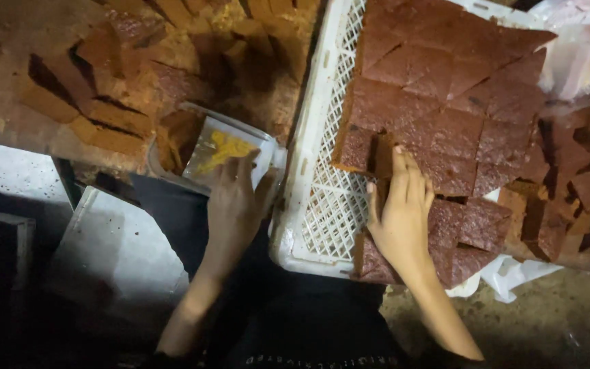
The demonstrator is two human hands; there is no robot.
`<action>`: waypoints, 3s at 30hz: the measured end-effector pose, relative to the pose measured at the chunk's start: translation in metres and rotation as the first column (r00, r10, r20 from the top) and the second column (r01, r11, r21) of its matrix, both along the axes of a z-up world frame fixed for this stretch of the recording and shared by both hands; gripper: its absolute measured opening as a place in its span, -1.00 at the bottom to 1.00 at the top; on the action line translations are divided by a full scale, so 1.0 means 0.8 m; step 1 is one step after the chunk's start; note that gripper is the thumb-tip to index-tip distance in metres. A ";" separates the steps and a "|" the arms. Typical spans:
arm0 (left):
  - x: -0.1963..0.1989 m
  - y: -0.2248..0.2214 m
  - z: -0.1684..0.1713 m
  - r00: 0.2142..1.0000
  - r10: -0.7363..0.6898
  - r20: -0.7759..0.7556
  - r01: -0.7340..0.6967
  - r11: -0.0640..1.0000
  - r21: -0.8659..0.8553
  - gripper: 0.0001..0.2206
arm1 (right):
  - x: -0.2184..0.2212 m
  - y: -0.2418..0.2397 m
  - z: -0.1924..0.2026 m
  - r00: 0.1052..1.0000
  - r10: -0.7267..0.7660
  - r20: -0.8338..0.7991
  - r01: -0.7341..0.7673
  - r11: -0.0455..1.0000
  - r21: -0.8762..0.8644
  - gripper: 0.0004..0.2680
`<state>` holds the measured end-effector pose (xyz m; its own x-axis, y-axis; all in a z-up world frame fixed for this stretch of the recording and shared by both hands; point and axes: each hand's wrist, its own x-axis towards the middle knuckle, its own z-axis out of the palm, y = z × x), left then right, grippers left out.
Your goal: Packing triangular food pieces from a tray into a plastic container.
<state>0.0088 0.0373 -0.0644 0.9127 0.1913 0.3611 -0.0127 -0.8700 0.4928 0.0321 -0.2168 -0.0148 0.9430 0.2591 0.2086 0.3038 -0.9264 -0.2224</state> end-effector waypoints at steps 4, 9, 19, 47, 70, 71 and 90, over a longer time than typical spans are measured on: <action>0.004 0.000 -0.043 0.999 0.024 0.041 -0.019 0.993 -0.115 -0.69 | 0.017 -0.024 -0.011 0.995 -0.063 -0.075 0.072 0.990 0.120 -0.59; 0.004 0.006 -0.041 0.987 0.147 -0.069 -0.149 0.988 -0.028 -0.48 | 0.016 -0.053 -0.028 0.952 -0.108 -0.287 0.150 0.980 0.128 -0.52; -0.008 0.017 0.020 0.931 -0.147 -0.333 -0.075 0.817 -0.572 -0.81 | 0.034 -0.020 0.020 0.947 0.010 -0.322 0.277 0.483 0.830 -0.69; -0.080 -0.078 0.091 0.848 -0.471 0.244 0.524 0.677 -0.517 -0.55 | 0.030 0.045 0.090 0.754 0.363 -0.547 -0.110 0.891 0.441 -0.55; -0.012 0.050 -0.051 0.977 0.007 0.212 -0.019 0.998 0.058 -0.86 | 0.058 -0.082 0.011 0.960 -0.094 0.265 0.030 0.971 0.237 -0.72; -0.010 0.047 -0.041 0.976 -0.004 0.216 -0.011 0.998 0.064 -0.85 | 0.056 -0.090 0.026 0.893 0.035 0.449 -0.111 0.984 0.143 -0.69; -0.019 0.061 -0.073 0.991 -0.031 0.133 0.019 0.996 0.086 -0.90 | 0.003 -0.095 -0.003 1.000 -0.008 0.022 0.004 0.978 0.207 -0.82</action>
